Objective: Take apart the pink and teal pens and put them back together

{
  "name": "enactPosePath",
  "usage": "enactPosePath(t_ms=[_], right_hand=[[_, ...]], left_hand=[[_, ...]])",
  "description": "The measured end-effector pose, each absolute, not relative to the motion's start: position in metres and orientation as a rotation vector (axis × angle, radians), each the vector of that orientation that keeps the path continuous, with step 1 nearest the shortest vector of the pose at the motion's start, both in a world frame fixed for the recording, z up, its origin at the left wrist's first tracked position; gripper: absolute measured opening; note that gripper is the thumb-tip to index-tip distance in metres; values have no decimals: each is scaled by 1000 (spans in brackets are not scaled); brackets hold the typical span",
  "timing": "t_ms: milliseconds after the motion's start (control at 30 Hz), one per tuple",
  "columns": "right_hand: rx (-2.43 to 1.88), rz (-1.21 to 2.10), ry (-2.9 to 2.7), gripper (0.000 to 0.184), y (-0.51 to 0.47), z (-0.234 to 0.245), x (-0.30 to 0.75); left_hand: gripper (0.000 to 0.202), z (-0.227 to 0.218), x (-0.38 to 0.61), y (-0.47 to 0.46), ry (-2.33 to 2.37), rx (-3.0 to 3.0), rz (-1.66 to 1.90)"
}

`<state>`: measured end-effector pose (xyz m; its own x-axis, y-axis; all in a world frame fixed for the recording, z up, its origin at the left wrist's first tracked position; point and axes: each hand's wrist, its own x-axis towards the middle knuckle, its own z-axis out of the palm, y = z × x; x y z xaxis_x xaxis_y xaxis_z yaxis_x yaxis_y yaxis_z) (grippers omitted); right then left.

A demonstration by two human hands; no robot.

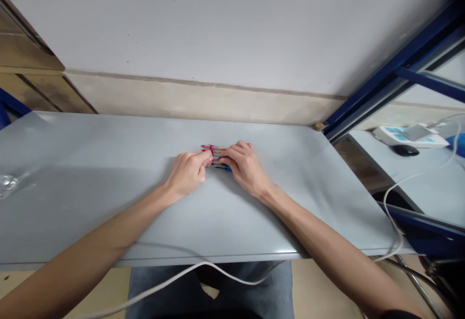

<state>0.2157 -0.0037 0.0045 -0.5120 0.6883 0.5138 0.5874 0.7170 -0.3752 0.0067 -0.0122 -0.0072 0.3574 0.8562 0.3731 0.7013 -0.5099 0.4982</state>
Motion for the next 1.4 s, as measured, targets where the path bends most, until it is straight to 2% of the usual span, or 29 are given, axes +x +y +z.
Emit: enactPosePath(t_ms=[100, 367, 567, 767, 1167, 1400], right_hand=[[-931, 195, -2216, 16, -3, 4, 216], [-931, 97, -2350, 27, -3, 5, 216], [-957, 119, -2345, 35, -12, 9, 213], [-999, 195, -2319, 20, -10, 8, 210], [-968, 251, -2316, 23, 2, 8, 221], [-1126, 166, -1977, 19, 27, 8, 252]], left_hand=[[18, -6, 7, -12, 1412, 2327, 890], [22, -4, 11, -15, 1498, 2464, 861], [24, -1, 14, -14, 1413, 2709, 991], [30, 2, 13, -15, 1387, 2950, 860], [32, -2, 9, -16, 1533, 2686, 709], [28, -1, 0, -5, 1649, 2425, 967]])
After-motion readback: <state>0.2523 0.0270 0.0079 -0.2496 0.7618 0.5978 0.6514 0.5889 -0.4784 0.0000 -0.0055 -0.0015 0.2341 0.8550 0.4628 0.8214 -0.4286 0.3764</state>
